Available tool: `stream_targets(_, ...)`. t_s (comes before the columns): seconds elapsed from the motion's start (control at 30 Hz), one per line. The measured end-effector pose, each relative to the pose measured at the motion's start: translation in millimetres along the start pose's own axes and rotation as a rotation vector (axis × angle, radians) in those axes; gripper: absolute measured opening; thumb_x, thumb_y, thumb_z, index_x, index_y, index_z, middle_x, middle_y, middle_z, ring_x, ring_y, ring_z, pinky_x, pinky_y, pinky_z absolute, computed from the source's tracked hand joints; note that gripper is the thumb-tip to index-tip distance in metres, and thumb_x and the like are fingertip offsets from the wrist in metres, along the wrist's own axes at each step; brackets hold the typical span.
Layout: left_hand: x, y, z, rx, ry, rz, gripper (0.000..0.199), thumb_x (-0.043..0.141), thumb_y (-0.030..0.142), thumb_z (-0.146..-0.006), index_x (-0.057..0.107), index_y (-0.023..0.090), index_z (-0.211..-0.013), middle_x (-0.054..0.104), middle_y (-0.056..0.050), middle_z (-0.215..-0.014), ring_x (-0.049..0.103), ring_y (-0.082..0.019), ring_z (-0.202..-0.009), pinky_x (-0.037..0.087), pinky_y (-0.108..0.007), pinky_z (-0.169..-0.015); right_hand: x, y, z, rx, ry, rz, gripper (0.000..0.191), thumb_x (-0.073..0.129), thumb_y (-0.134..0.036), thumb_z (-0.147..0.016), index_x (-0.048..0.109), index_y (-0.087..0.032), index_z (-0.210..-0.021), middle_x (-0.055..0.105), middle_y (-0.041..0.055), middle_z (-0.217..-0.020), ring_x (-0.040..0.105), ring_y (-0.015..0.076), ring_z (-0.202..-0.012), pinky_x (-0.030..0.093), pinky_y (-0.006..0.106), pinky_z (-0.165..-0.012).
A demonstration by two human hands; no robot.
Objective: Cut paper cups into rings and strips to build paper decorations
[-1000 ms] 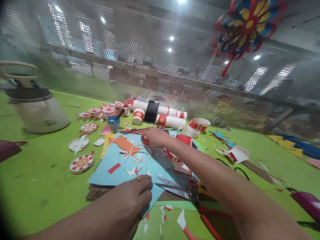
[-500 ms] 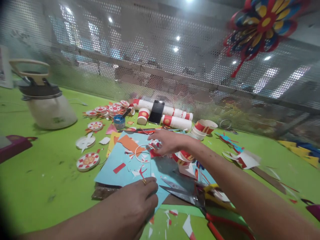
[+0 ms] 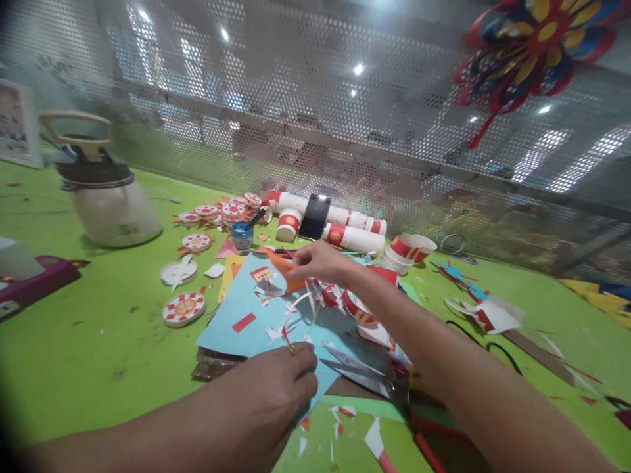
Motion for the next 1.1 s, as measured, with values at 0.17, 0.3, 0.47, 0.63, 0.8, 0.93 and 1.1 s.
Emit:
stream_targets(0.17, -0.8, 0.8, 0.0, 0.001, 0.004, -0.005, 0.015, 0.056, 0.013, -0.07, 0.057, 0.014, -0.084, 0.058, -0.01, -0.082, 0.051, -0.022, -0.081, 0.041, -0.032, -0.067, -16.7, 22.3, 6.4, 0.084, 0.136, -0.187, 0.016, 0.063, -0.023, -0.085, 0.056, -0.014, -0.074, 0.057, -0.0041, -0.066, 0.056, 0.0089, -0.059, 0.047, 0.023, -0.057)
stream_targets(0.3, -0.9, 0.8, 0.4, -0.004, -0.001, 0.007, 0.015, 0.055, 0.012, -0.071, 0.057, 0.014, -0.086, 0.058, -0.011, -0.084, 0.052, -0.022, -0.082, 0.041, -0.032, -0.069, -1.2, 30.2, -7.4, 0.169, 0.154, -0.218, 0.015, 0.057, -0.027, -0.09, 0.061, -0.013, -0.095, 0.064, 0.0014, -0.087, 0.062, 0.0124, -0.07, 0.053, 0.028, -0.062)
stream_targets(0.47, -1.9, 1.5, -0.1, -0.012, -0.02, 0.005, 0.015, 0.053, 0.01, -0.071, 0.056, 0.013, -0.086, 0.058, -0.011, -0.087, 0.052, -0.022, -0.081, 0.043, -0.032, -0.069, 15.8, 28.6, -21.4, 0.25, 0.156, -0.18, 0.022, 0.056, -0.028, -0.091, 0.059, -0.014, -0.107, 0.064, 0.005, -0.101, 0.064, 0.0159, -0.08, 0.055, 0.033, -0.068)
stream_targets(0.63, -2.4, 0.6, -1.1, -0.028, -0.044, -0.017, 0.013, 0.052, 0.01, -0.072, 0.056, 0.013, -0.083, 0.058, -0.01, -0.085, 0.051, -0.022, -0.079, 0.044, -0.032, -0.069, 15.0, 11.0, -21.1, 0.209, 0.18, -0.125, 0.023, 0.058, -0.033, -0.089, 0.062, -0.013, -0.098, 0.065, 0.002, -0.09, 0.064, 0.0152, -0.073, 0.053, 0.031, -0.064)
stream_targets(0.8, -4.8, 0.7, -1.4, -0.039, -0.033, -0.027, 0.012, 0.05, 0.009, -0.072, 0.056, 0.014, -0.082, 0.057, -0.01, -0.085, 0.051, -0.02, -0.076, 0.043, -0.032, -0.066, -21.0, -1.5, 26.2, 0.115, 0.368, -0.067, 0.023, 0.055, -0.031, -0.088, 0.067, -0.012, -0.083, 0.065, 0.003, -0.075, 0.058, 0.0135, -0.068, 0.045, 0.024, -0.06)
stream_targets(0.93, -8.7, 3.2, -1.8, -0.037, 0.006, -0.027, 0.011, 0.047, 0.013, -0.076, 0.055, 0.015, -0.083, 0.059, -0.009, -0.086, 0.052, -0.021, -0.078, 0.044, -0.033, -0.069, -36.6, 6.6, 108.8, 0.101, 0.423, 0.044, 0.029, 0.057, -0.038, -0.083, 0.065, -0.016, -0.065, 0.06, 0.0012, -0.061, 0.052, 0.0139, -0.057, 0.037, 0.027, -0.054)
stream_targets(1.1, -32.2, -17.6, 1.7, -0.179, 0.213, 0.035, 0.015, 0.044, 0.012, -0.076, 0.057, 0.016, -0.082, 0.061, -0.007, -0.084, 0.054, -0.019, -0.075, 0.043, -0.031, -0.067, -24.6, 41.2, 207.0, 0.132, 0.38, 0.195, 0.022, 0.056, -0.038, -0.082, 0.069, -0.02, -0.076, 0.069, 0.0062, -0.075, 0.06, 0.0212, -0.067, 0.044, 0.033, -0.063)
Point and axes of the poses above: each hand's wrist, its own z-axis away from the middle knuckle, its own x-axis out of the palm, y = z × x, the point moved 6 cm from there along -z, towards the middle knuckle
